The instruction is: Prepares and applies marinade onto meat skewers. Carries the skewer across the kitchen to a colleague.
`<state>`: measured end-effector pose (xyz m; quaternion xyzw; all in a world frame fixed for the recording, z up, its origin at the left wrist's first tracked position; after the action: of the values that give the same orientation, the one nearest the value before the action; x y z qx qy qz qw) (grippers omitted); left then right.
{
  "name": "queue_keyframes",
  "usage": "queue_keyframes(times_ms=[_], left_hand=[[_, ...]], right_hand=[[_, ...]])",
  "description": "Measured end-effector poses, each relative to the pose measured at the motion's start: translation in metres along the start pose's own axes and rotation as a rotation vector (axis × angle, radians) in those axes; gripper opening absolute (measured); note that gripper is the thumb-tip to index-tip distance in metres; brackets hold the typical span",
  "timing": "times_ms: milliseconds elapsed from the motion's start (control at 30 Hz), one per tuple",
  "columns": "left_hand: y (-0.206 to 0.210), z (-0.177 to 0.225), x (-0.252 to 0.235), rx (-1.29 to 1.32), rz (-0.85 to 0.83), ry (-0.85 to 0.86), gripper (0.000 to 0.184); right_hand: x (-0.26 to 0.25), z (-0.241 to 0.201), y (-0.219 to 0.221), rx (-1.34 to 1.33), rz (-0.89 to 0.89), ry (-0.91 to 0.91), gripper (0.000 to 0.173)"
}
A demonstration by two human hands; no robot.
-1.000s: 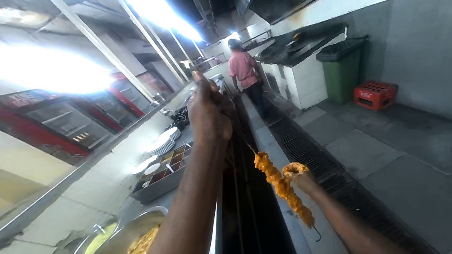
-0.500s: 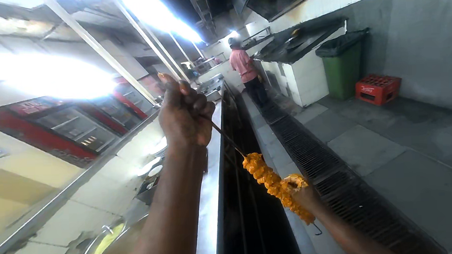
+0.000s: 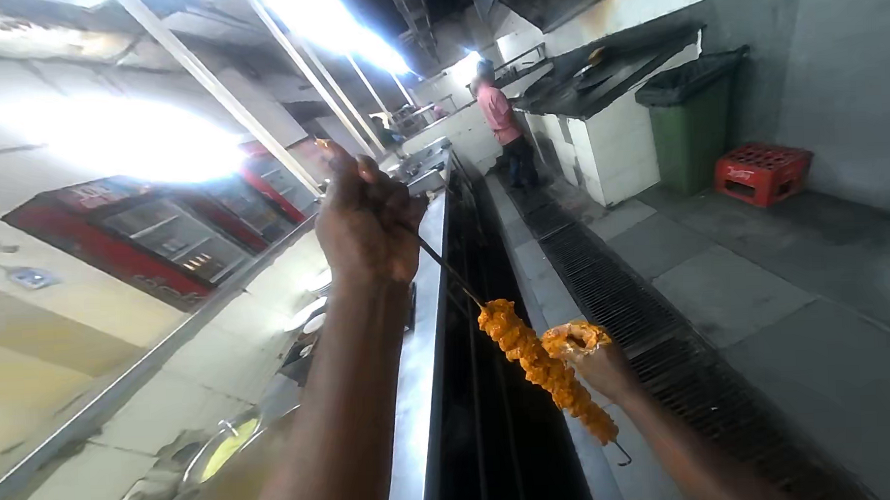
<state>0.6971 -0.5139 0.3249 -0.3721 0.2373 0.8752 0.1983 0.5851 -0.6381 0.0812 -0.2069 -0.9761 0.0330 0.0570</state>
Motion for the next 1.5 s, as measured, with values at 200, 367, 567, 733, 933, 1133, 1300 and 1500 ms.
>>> queue_keyframes(times_ms=[200, 367, 567, 733, 933, 1133, 1300, 1500], left_hand=[[0.007, -0.003, 0.003, -0.041, 0.046, 0.001, 0.049], [0.010, -0.003, 0.006, -0.026, 0.040, -0.005, 0.048], [0.014, 0.001, 0.008, 0.012, -0.008, -0.019, 0.052], [0.017, 0.003, 0.005, -0.020, 0.014, 0.001, 0.050], [0.030, 0.003, 0.000, -0.159, 0.131, 0.039, 0.046], [0.040, 0.001, -0.001, -0.176, 0.147, 0.038, 0.045], [0.044, -0.001, -0.001, -0.134, 0.124, 0.045, 0.047], [0.044, -0.008, -0.002, -0.151, 0.090, 0.047, 0.047]], right_hand=[[0.000, 0.007, 0.018, -0.070, 0.073, -0.115, 0.019], [-0.011, 0.008, 0.012, -0.105, 0.051, -0.066, 0.016], [-0.025, 0.015, -0.001, -0.071, -0.118, 0.010, 0.016], [-0.014, 0.033, -0.025, -0.195, -0.093, 0.054, 0.019], [0.004, 0.082, -0.008, -0.023, 0.021, 0.084, 0.022], [-0.004, 0.075, -0.008, 0.042, 0.024, 0.125, 0.029], [-0.028, 0.078, -0.019, 0.131, -0.044, 0.239, 0.027], [-0.032, 0.088, -0.030, 0.127, -0.126, 0.203, 0.025]])
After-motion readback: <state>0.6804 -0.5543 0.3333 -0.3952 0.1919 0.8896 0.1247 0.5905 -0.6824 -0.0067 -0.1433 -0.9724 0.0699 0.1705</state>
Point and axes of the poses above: each hand's wrist, its own x-axis away from the middle knuckle, its own y-axis out of the palm, z = x × y, the point moved 1 cm from there along -x, towards the middle knuckle, and after that the axes turned 14 degrees about y, right-handed, at the moved point
